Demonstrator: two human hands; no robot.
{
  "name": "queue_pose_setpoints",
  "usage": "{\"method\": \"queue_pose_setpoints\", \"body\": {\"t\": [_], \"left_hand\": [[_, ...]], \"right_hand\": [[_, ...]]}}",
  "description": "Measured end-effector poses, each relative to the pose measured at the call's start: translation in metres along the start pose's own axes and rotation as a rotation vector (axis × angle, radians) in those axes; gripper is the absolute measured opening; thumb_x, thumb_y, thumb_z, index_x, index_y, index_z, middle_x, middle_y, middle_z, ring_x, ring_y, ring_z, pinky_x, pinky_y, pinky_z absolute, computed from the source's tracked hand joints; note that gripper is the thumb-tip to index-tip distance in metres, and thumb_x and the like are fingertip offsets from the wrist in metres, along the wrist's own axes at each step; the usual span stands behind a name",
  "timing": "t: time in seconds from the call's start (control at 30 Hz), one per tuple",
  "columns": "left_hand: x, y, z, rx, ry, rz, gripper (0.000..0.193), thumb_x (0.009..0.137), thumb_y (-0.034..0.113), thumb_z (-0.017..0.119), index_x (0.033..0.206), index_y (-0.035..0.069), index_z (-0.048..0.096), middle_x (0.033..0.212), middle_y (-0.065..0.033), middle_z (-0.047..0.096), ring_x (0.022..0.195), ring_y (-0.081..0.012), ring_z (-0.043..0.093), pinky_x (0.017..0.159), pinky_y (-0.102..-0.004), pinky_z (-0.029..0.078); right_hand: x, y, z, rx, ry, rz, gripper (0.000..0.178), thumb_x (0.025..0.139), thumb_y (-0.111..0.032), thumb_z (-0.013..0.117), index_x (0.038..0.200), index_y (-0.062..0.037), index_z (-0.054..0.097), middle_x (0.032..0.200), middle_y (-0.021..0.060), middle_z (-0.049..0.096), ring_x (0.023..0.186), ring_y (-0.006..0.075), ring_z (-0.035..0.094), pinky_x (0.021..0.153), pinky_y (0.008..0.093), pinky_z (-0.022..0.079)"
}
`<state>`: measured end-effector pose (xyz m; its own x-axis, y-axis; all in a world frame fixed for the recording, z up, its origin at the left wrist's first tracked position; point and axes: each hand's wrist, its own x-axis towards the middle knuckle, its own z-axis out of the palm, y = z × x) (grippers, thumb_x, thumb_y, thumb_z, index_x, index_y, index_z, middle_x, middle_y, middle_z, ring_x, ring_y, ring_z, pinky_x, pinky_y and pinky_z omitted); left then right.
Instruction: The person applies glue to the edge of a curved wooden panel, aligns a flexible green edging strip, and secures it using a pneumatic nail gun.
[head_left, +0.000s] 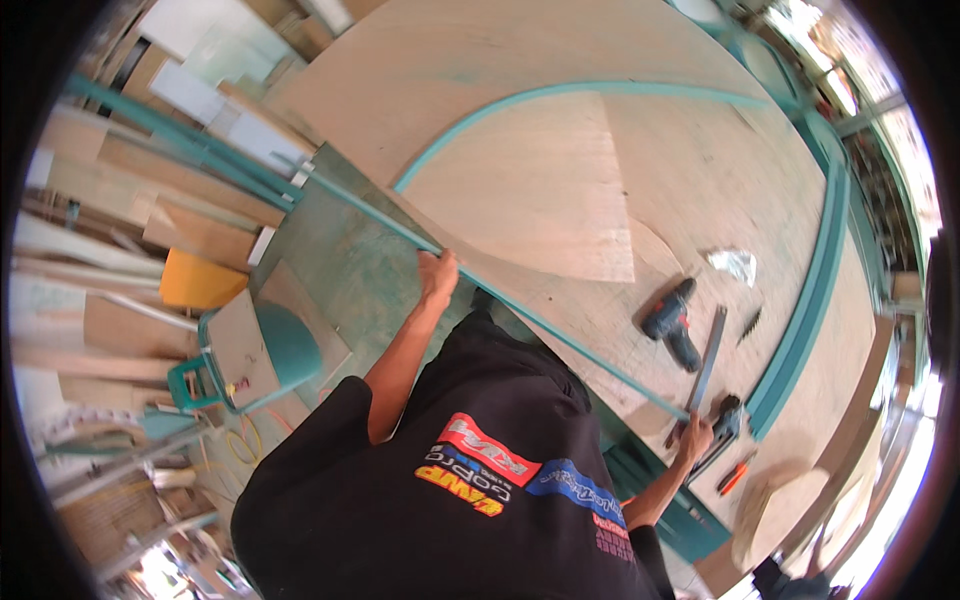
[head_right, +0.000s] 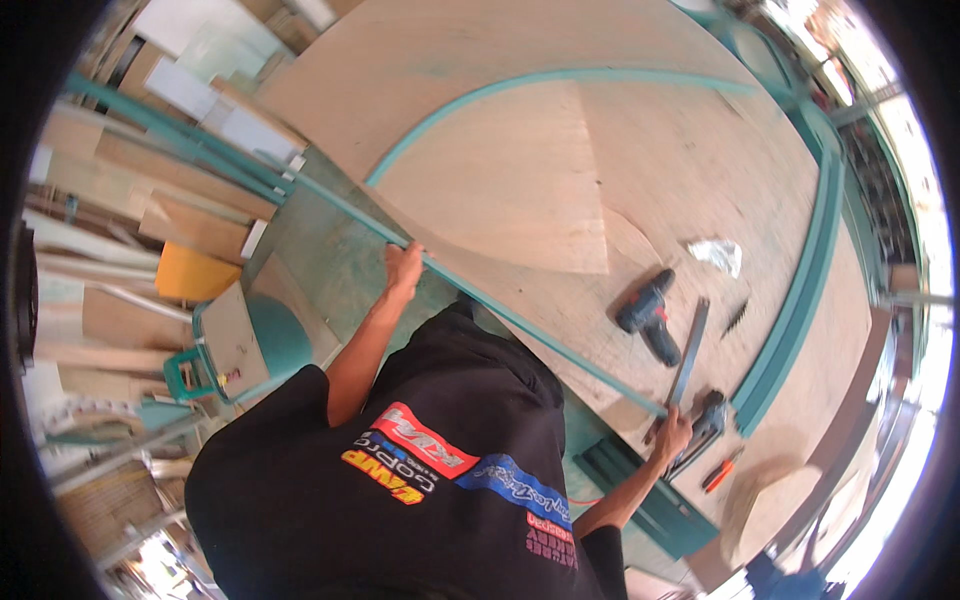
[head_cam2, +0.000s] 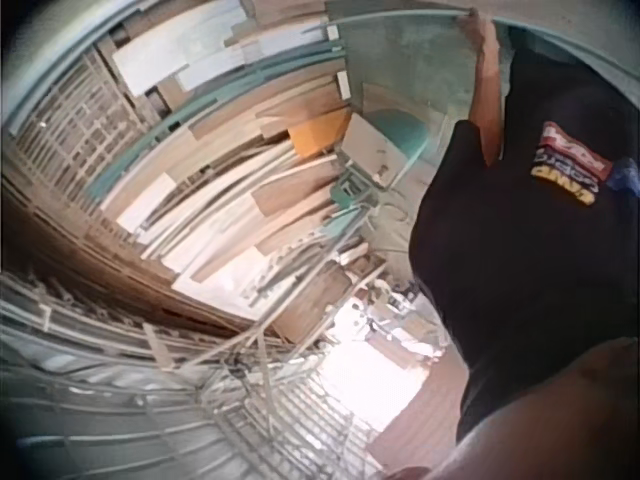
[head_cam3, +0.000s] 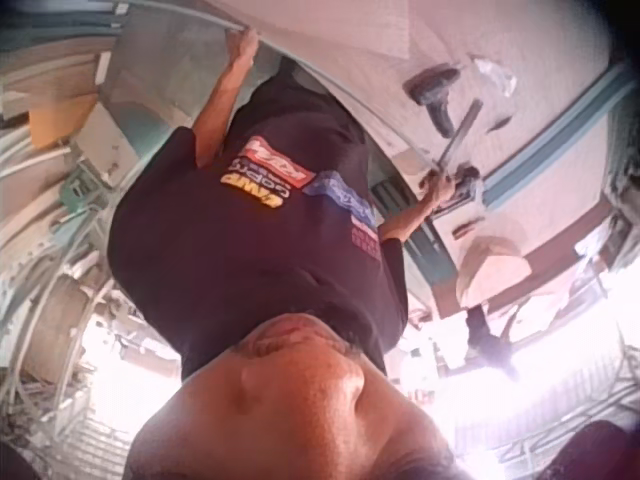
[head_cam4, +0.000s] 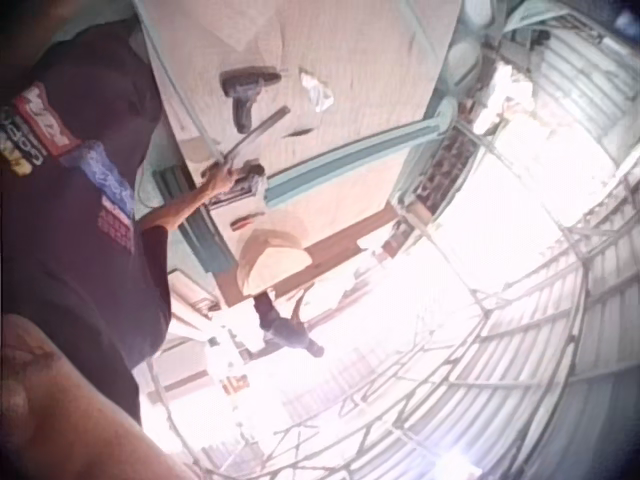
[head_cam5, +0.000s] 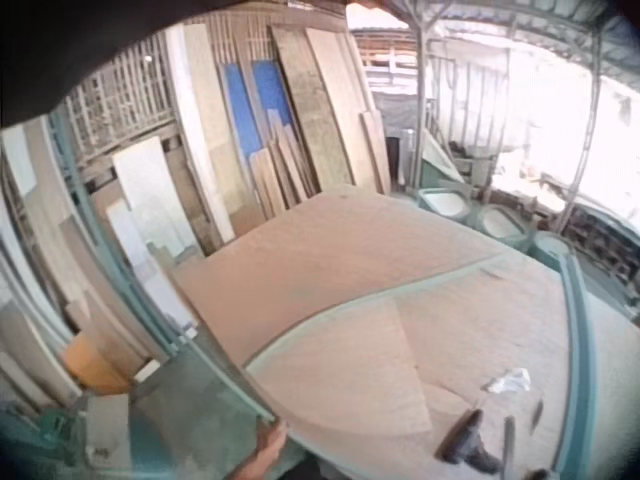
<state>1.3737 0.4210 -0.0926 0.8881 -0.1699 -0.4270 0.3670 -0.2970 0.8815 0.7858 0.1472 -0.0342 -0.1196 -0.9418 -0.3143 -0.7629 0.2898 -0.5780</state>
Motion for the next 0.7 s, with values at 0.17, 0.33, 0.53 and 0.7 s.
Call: {"method": "queue_pose_setpoints", "body": {"t": [0.17, 0.33, 0.53, 0.7], "left_hand": [[-0.022, 0.016, 0.005, -0.089, 0.1, -0.04, 0.036, 0.095, 0.012, 0.053, 0.121, -0.008, 0.039, 0.091, -0.0134, 0.057, 0.072, -0.0211, 0.064, 0.065, -0.038, 0.052], [-0.033, 0.029, 0.0, -0.269, 0.17, -0.05, 0.037, 0.098, 0.011, 0.049, 0.127, -0.008, 0.037, 0.095, -0.0138, 0.055, 0.073, -0.0231, 0.063, 0.067, -0.0387, 0.054], [-0.03, 0.059, -0.018, -0.413, 0.051, -0.048, 0.036, 0.099, 0.011, 0.049, 0.129, -0.005, 0.038, 0.094, -0.0113, 0.057, 0.076, -0.0254, 0.066, 0.073, -0.0423, 0.057], [-0.021, 0.068, -0.024, -0.556, 0.114, 0.034, 0.034, 0.1, 0.013, 0.05, 0.129, 0.0, 0.041, 0.093, -0.0112, 0.058, 0.076, -0.0269, 0.066, 0.07, -0.0433, 0.056]], "right_hand": [[-0.005, -0.007, -0.026, -0.181, -0.242, 0.189, 0.043, 0.095, -0.038, 0.068, 0.095, 0.0042, 0.067, 0.062, 0.0108, 0.066, 0.049, 0.017, 0.064, 0.041, 0.0316, 0.049], [-0.006, -0.035, -0.019, -0.268, -0.309, 0.242, 0.044, 0.095, -0.039, 0.068, 0.11, 0.0023, 0.065, 0.072, 0.0136, 0.07, 0.054, 0.0191, 0.068, 0.044, 0.0317, 0.053], [-0.008, -0.029, 0.013, 0.092, -0.014, 0.108, 0.047, 0.093, -0.031, 0.071, 0.123, 0.0032, 0.059, 0.079, 0.0123, 0.068, 0.057, 0.0206, 0.067, 0.048, 0.0312, 0.055], [-0.015, -0.029, 0.041, 0.251, 0.026, 0.12, 0.047, 0.092, -0.029, 0.073, 0.125, 0.0023, 0.059, 0.092, 0.0145, 0.07, 0.065, 0.0206, 0.07, 0.048, 0.0303, 0.055]]}}
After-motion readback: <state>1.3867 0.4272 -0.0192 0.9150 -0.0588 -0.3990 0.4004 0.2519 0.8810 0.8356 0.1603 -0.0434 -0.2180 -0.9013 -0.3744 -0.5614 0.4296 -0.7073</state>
